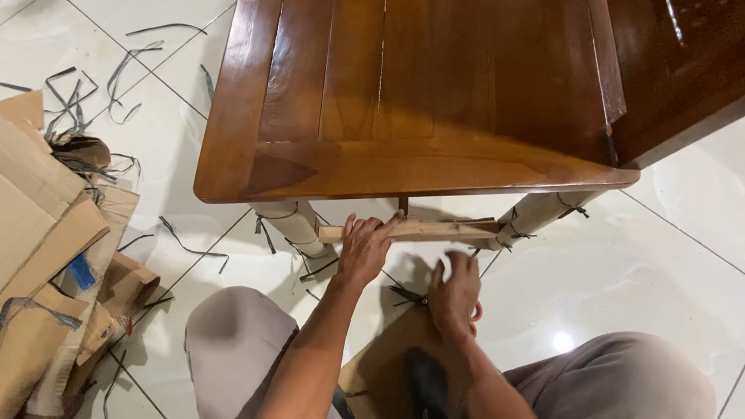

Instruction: Wrap wooden chair legs with cardboard and secure them with plastic straps

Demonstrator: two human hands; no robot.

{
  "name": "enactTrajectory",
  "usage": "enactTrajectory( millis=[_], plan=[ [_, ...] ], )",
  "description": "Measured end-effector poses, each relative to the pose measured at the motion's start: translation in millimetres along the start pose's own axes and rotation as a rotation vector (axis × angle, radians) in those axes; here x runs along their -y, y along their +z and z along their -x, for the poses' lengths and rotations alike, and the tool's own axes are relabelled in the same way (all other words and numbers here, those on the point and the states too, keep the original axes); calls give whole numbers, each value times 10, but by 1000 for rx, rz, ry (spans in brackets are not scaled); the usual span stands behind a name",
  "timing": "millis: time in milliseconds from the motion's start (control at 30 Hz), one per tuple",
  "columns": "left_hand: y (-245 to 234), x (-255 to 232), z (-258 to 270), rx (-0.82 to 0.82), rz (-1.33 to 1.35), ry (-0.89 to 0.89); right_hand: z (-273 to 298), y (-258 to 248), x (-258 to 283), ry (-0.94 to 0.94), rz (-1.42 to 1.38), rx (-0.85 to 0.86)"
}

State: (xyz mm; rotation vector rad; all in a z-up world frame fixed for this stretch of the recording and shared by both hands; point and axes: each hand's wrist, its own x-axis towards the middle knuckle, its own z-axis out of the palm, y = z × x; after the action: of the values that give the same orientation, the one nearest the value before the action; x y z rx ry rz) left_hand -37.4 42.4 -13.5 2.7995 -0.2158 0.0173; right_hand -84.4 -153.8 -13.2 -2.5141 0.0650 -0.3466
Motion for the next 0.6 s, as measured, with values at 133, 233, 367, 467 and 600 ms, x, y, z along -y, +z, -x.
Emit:
enactTrajectory(
  millis=[133, 233, 367, 467, 600],
  plan=[
    [-21, -24, 2, -8, 19, -14, 433, 529, -750, 652, 76, 458],
    [-75, -68, 19, -17, -15, -24, 514, 593, -826, 531, 178, 612],
    [-125, -170, 9, -44, -77, 5, 457, 361, -534, 352, 265, 635],
    [-118, -254, 35, -2, -145, 26, 441, 309, -450, 272, 267, 613],
    [-165, -415, 8, 103, -189, 64, 408, 448, -650, 246, 276, 642]
  ],
)
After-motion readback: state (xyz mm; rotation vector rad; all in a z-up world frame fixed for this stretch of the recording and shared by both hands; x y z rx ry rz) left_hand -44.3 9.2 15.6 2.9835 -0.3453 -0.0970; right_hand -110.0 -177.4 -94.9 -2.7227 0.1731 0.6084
